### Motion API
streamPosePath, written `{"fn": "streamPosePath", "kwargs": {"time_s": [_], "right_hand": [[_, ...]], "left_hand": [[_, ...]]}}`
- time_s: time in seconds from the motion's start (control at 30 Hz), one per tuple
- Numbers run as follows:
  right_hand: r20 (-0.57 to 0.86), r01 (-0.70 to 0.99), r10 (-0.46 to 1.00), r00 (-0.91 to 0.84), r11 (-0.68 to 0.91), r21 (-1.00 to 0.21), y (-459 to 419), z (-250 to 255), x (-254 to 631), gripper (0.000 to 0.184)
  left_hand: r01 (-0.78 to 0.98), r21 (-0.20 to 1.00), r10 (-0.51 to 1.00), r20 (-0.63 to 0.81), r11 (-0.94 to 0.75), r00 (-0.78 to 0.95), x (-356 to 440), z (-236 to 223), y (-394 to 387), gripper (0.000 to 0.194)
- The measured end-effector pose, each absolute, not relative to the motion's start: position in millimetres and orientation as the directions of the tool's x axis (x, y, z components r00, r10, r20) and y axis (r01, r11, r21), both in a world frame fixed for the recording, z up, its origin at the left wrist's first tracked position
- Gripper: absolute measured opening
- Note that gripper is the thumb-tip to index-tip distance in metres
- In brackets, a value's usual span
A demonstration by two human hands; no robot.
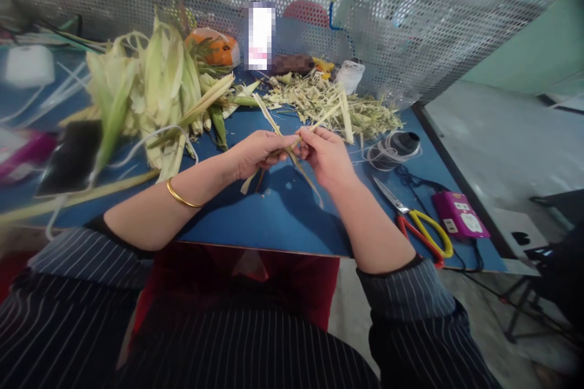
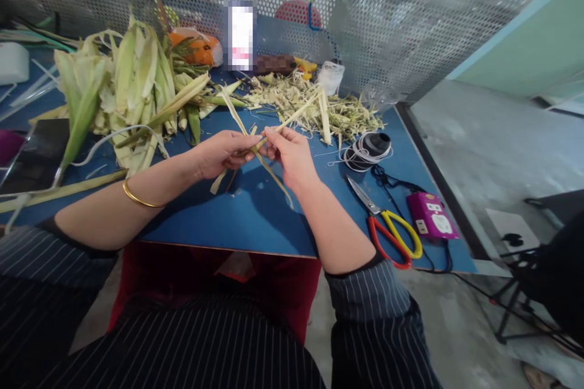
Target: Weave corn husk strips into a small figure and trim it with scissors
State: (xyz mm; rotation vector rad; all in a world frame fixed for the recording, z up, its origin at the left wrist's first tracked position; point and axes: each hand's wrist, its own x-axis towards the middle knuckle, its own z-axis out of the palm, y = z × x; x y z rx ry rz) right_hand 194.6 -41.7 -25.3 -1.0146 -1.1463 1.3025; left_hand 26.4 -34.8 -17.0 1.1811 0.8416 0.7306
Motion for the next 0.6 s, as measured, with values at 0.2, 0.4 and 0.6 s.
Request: {"fn": "streamPosePath", "kwargs": {"time_s": [0.2,0.4,0.6], "right_hand": [[0.073,-0.101,0.994,0.085,0.081,-0.992,-43,-30,188,0.026],[0.165,0.500,0.983,0.080,0.103,-0.860,-41,-21,202,0.049],[0.441,0.688,0.889,-0.125,0.398,-0.607,-48,-6,207,0.043]], "left_hand": [[0.048,0.978,0.851,-0.200,0.202,0.485,32,-13,-43,0.018],[0.100,0.979,0.839,-0.205,0.179,0.504,29,-13,-41,0.020],[0.216,0.975,0.836,-0.158,0.049,0.526,33,-8,-50,0.019]]}}
